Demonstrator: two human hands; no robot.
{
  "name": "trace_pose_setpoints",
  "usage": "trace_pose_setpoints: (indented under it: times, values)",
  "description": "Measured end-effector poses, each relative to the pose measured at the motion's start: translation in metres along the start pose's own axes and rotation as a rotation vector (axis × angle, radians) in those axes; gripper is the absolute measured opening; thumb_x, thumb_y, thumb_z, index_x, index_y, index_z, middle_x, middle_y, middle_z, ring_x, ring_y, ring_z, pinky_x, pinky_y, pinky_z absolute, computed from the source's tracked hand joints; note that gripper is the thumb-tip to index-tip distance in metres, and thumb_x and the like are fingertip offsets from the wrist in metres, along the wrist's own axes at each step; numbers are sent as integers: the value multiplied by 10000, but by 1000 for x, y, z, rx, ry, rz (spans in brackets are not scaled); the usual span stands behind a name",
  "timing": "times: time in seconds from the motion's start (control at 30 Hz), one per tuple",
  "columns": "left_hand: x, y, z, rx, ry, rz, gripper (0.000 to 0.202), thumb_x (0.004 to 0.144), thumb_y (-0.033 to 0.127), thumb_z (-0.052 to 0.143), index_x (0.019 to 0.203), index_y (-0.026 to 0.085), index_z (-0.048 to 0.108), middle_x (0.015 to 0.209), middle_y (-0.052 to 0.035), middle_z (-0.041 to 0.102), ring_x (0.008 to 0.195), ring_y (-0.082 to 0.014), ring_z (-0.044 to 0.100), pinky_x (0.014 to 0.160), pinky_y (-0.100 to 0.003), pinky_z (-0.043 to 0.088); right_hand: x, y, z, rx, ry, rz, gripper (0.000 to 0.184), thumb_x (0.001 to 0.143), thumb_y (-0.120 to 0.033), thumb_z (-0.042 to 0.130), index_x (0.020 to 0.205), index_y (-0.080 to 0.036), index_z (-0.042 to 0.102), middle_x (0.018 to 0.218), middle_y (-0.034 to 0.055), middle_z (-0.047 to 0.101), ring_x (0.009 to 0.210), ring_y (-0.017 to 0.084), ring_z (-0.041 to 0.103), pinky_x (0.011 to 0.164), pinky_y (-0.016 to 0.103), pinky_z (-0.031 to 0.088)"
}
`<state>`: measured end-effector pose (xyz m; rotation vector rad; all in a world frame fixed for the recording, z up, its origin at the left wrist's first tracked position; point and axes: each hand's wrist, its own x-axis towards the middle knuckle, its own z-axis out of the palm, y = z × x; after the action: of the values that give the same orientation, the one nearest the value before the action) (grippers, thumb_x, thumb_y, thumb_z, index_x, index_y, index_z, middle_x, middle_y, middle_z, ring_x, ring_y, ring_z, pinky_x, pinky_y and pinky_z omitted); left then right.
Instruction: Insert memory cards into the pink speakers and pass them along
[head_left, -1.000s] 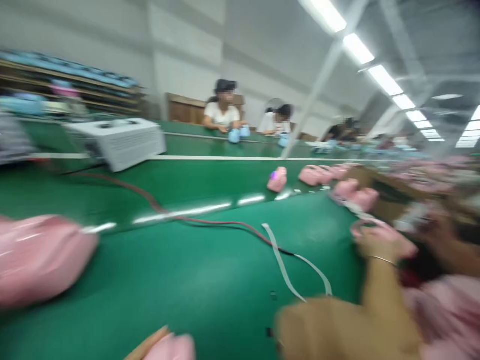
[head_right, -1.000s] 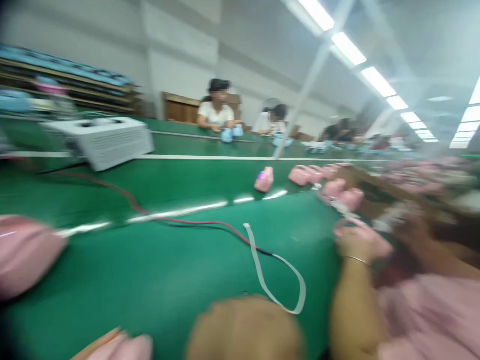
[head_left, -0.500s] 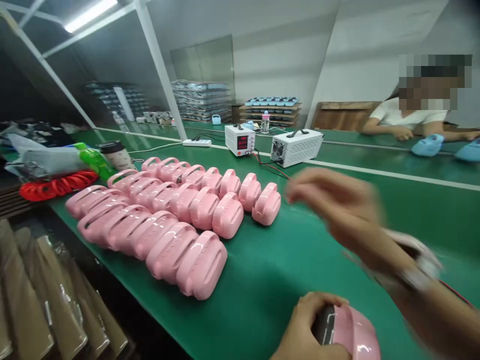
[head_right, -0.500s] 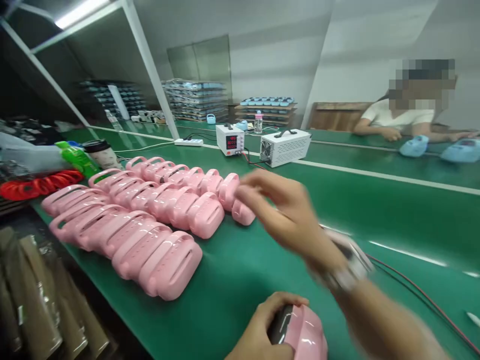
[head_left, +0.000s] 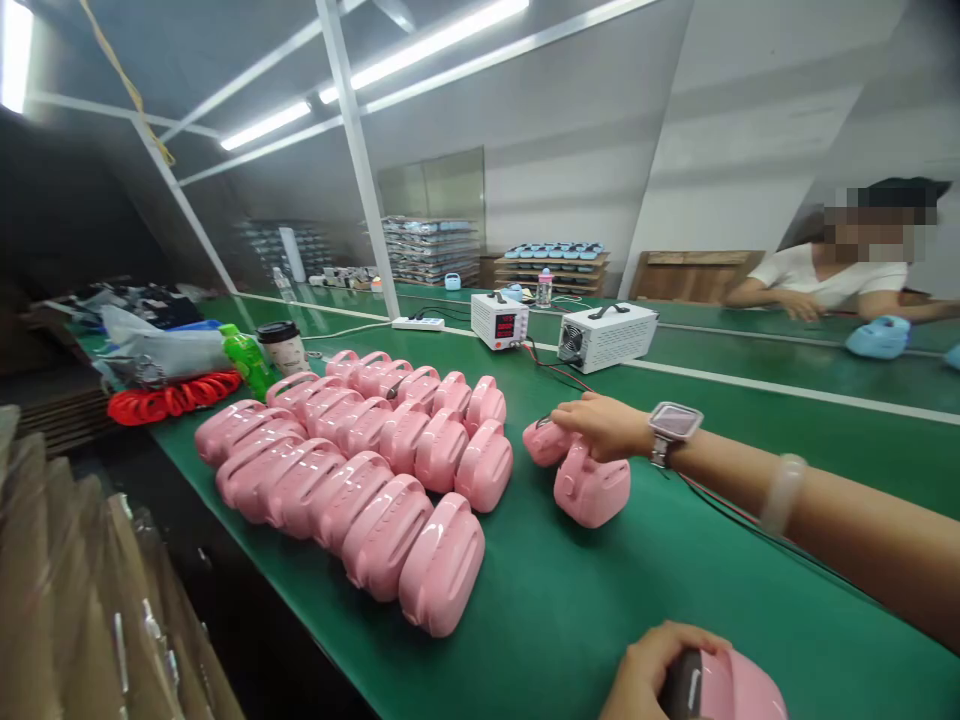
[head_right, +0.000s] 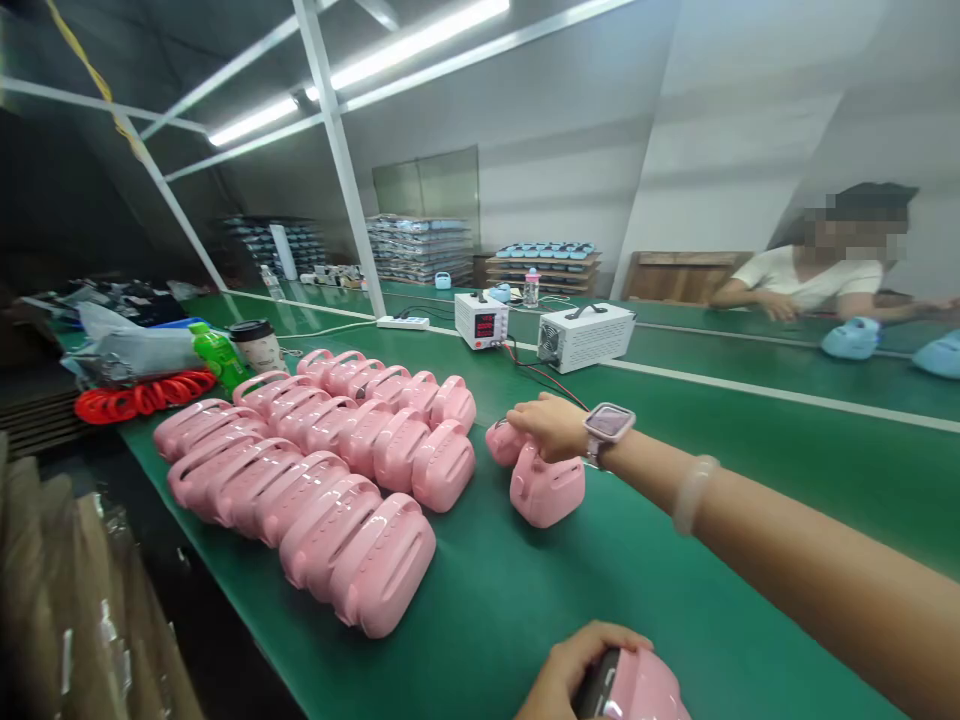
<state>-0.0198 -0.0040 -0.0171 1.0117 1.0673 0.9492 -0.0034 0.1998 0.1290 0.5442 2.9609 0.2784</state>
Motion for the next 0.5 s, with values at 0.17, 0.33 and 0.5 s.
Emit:
trace_pose_setpoints:
  times: [0.17, 0.33, 0.5]
  values:
    - [-19, 30, 6, -6, 13, 63, 633, 507, 193, 539, 1128, 132, 646, 1200, -104, 619, 1156, -347, 524, 1070, -437, 331, -85, 3, 4, 29, -24, 307, 253, 676, -67, 551, 903, -180, 544, 993, 113, 646, 889, 265, 630, 729, 343, 366]
    - [-19, 30, 9, 72, -1, 96, 582, 583, 208, 526, 1157, 157, 613, 1210, -78, 612, 1172, -309, 500, 1077, -399, 317, -148, -14, 26, 72, -60, 512, 347, 696, -107, 561, 1041, -139, 545, 1062, 159, 632, 989, 328, 605, 772, 404, 410]
    - [-17, 26, 6, 67, -29, 105, 562, 633, 246, 556, 1188, 162, 592, 1231, -87, 594, 1168, -326, 496, 1065, -421, 321, -180, -21, 44, 343, -4, 519, 610, 715, -208, 608, 1304, -140, 463, 1261, 173, 560, 1140, 313, 530, 915, 434, 450]
